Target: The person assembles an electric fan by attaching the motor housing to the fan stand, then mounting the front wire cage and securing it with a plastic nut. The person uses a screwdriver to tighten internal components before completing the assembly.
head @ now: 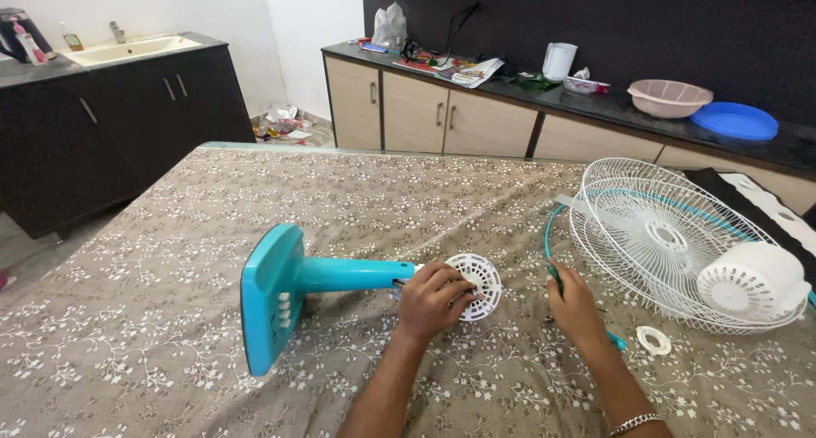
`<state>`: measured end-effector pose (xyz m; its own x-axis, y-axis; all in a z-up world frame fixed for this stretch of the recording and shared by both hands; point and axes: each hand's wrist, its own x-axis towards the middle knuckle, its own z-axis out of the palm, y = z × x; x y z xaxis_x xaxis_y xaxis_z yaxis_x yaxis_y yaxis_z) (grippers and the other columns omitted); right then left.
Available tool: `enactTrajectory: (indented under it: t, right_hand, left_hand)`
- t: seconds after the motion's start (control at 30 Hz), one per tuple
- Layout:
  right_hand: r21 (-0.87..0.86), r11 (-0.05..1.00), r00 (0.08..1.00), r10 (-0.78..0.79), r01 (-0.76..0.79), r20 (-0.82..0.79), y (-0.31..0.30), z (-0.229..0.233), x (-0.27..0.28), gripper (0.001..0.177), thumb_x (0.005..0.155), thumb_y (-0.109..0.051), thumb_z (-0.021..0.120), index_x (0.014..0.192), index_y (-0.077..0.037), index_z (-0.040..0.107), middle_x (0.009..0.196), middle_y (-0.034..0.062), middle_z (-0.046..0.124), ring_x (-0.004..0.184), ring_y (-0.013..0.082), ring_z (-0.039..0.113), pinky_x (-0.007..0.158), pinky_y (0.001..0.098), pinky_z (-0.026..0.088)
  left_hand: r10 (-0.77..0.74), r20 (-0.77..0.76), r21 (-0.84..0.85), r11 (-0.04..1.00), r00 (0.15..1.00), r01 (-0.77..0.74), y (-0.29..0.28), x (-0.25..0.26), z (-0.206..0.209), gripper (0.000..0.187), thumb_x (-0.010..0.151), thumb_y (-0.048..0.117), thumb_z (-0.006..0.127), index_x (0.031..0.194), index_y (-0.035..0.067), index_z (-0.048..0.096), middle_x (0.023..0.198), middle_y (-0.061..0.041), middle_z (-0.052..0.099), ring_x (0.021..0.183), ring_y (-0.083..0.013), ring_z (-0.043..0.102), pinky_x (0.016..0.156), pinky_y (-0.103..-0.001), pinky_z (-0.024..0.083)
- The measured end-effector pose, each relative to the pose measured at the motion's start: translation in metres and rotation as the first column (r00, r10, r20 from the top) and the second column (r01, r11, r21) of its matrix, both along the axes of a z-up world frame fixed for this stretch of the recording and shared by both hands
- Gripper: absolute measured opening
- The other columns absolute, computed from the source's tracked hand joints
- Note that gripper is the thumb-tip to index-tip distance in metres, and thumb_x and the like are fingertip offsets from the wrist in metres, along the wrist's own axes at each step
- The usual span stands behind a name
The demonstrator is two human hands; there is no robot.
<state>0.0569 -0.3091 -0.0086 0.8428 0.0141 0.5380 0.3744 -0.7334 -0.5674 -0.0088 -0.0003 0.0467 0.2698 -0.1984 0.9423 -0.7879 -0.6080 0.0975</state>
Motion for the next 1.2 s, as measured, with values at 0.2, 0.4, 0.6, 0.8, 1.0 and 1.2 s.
enactTrajectory:
  t: [0.2,0.4,0.6,0.8,1.0,1.2]
  right_hand:
    - [-0.269,0.957,0.9,-0.207,0.105,-0.384,-0.002,0.009,-0.008,0.047,0.097,-0.038,0.062,0.142,-0.023,0.06,0.118,0.0119,0.072,0.098,0.0279,0.072,0.088,0.0439,0.056]
    - [-0.269,0.96,0.94,-0.023,-0.075,-0.342,-0.007,0.025,-0.015,0.03,0.092,-0.036,0.066,0.115,-0.016,0.073,0.112,0.0063,0.073,0.096,0.0222,0.072,0.086,0.0393,0.059]
    - [-0.228,0.939,0.763,0.052,-0.257,-0.644,-0.019,0.04,-0.024,0.03,0.087,-0.034,0.075,0.109,-0.015,0.074,0.105,0.0016,0.077,0.094,0.0159,0.073,0.087,0.0335,0.06]
    - [-0.242,0.923,0.735,0.06,-0.298,-0.675,-0.032,0.031,-0.02,0.029,0.09,-0.037,0.071,0.106,-0.013,0.074,0.106,0.0028,0.075,0.096,0.0171,0.072,0.088,0.036,0.058]
    - [-0.31,0.891,0.803,0.094,-0.332,-0.589,-0.035,0.01,-0.009,0.029,0.093,-0.037,0.065,0.109,-0.013,0.067,0.11,0.0033,0.069,0.101,0.0174,0.068,0.092,0.0364,0.055]
    - [-0.419,0.866,0.82,-0.018,-0.273,-0.572,-0.022,0.016,-0.012,0.028,0.095,-0.038,0.063,0.106,-0.013,0.067,0.109,0.0032,0.068,0.1,0.0184,0.067,0.093,0.0378,0.054]
  left_hand:
    - [0.078,0.003,0.018,0.997,0.997,-0.078,-0.004,0.011,-0.018,0.017,0.08,0.027,0.087,0.087,0.014,0.079,0.093,0.0,0.073,0.099,-0.0208,0.068,0.088,-0.04,0.057]
    - [0.08,-0.028,0.003,0.997,0.996,-0.08,-0.004,0.012,-0.023,0.019,0.08,0.028,0.085,0.092,0.014,0.078,0.096,-0.001,0.069,0.103,-0.0246,0.065,0.092,-0.045,0.054]
    - [0.088,-0.03,-0.017,0.996,0.996,-0.088,-0.005,0.011,-0.023,0.02,0.08,0.027,0.086,0.094,0.014,0.078,0.098,0.0,0.069,0.107,-0.0258,0.064,0.096,-0.046,0.052]
    - [0.089,-0.036,-0.016,0.996,0.995,-0.09,-0.005,0.012,-0.026,0.021,0.08,0.027,0.085,0.095,0.014,0.078,0.099,-0.001,0.068,0.108,-0.0263,0.063,0.097,-0.047,0.052]
    - [0.069,-0.029,0.018,0.997,0.997,-0.069,-0.005,0.013,-0.03,0.02,0.08,0.026,0.085,0.096,0.015,0.078,0.097,0.0,0.068,0.103,-0.0235,0.064,0.099,-0.047,0.052]
    - [0.106,-0.05,0.035,0.994,0.993,-0.104,-0.008,0.019,-0.035,0.021,0.081,0.029,0.085,0.096,0.015,0.079,0.097,0.0,0.068,0.103,-0.0228,0.063,0.098,-0.046,0.051]
